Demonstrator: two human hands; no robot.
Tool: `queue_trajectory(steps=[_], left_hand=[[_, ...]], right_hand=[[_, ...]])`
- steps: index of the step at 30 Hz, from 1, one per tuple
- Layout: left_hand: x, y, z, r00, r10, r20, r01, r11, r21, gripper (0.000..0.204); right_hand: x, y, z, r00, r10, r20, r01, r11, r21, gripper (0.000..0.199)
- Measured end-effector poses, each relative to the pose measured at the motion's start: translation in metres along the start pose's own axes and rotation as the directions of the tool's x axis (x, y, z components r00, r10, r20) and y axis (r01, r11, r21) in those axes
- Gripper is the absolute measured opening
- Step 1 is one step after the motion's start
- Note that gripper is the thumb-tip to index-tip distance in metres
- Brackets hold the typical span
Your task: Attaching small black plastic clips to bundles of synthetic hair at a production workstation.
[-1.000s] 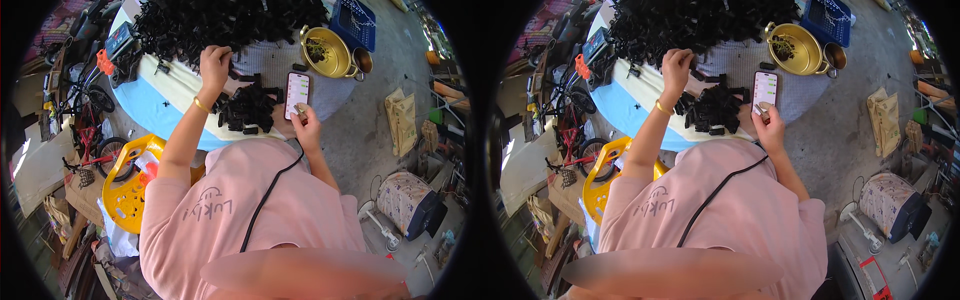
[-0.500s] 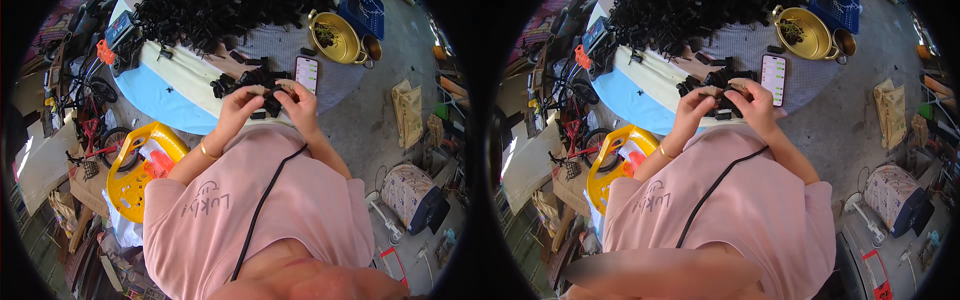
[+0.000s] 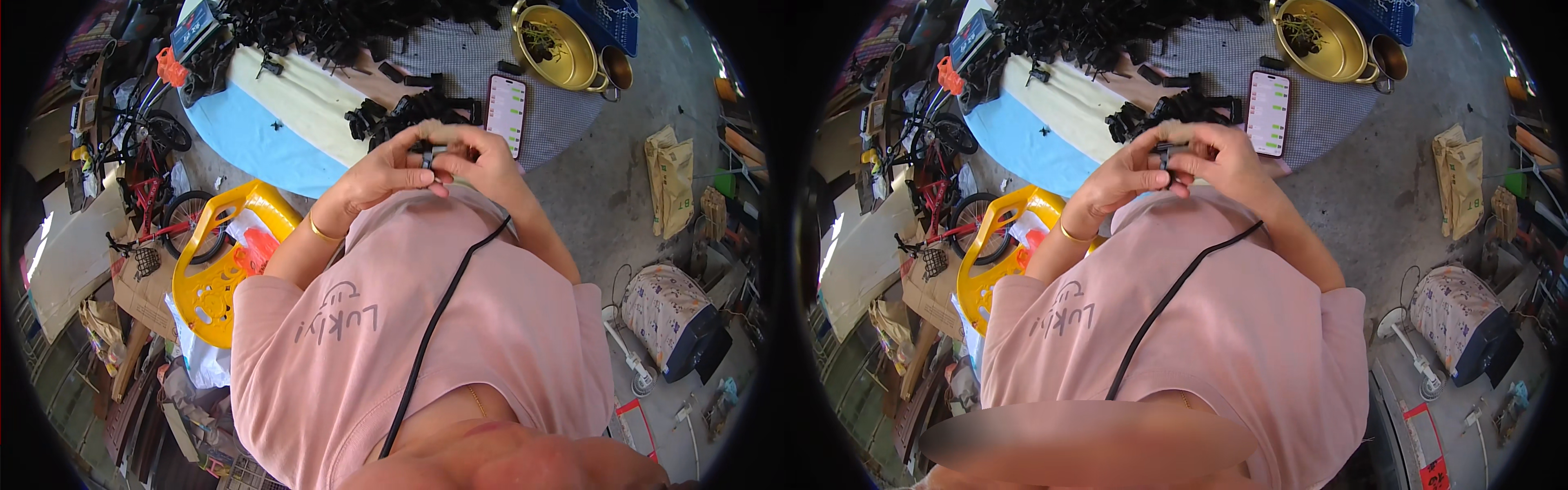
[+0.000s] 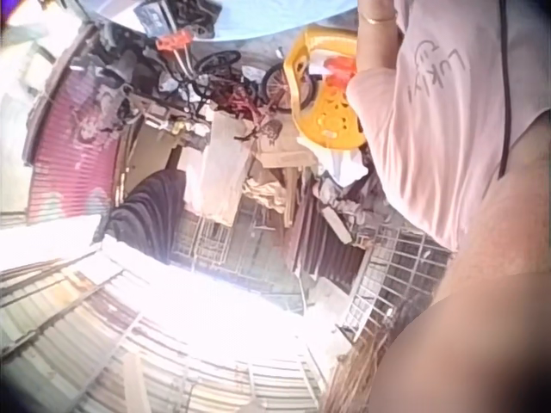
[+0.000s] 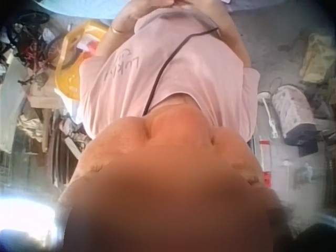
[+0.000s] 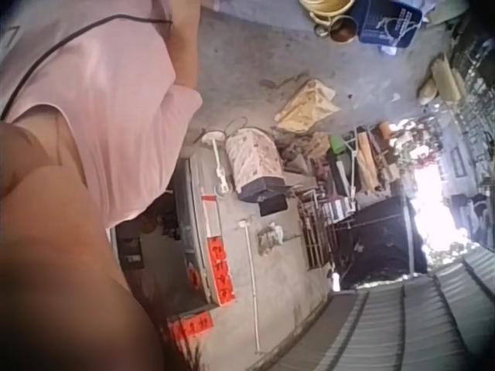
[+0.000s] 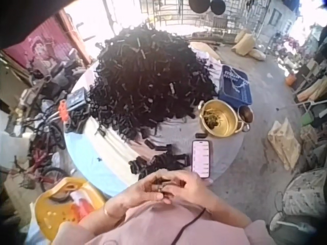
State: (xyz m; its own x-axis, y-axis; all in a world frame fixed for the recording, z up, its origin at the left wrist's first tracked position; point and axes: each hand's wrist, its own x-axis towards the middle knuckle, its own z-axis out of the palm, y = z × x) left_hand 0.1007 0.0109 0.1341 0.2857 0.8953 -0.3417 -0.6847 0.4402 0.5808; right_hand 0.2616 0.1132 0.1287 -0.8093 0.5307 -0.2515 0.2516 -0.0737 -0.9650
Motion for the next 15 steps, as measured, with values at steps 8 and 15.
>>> queue_trajectory(steps=[8, 15], left_hand=[[0.004, -0.017, 0.002, 0.903, 0.338, -0.265, -0.267, 0.925, 0.271, 0.031], [0.001, -0.017, 0.005, 0.88, 0.389, -0.274, -0.268, 0.881, 0.39, 0.03]], right_hand=[[-0.01, 0.006, 0.009, 0.99, -0.094, -0.106, 0.101, 0.993, 0.06, 0.012], [-0.011, 0.001, 0.02, 0.967, -0.144, -0.209, 0.168, 0.981, 0.1, 0.016]])
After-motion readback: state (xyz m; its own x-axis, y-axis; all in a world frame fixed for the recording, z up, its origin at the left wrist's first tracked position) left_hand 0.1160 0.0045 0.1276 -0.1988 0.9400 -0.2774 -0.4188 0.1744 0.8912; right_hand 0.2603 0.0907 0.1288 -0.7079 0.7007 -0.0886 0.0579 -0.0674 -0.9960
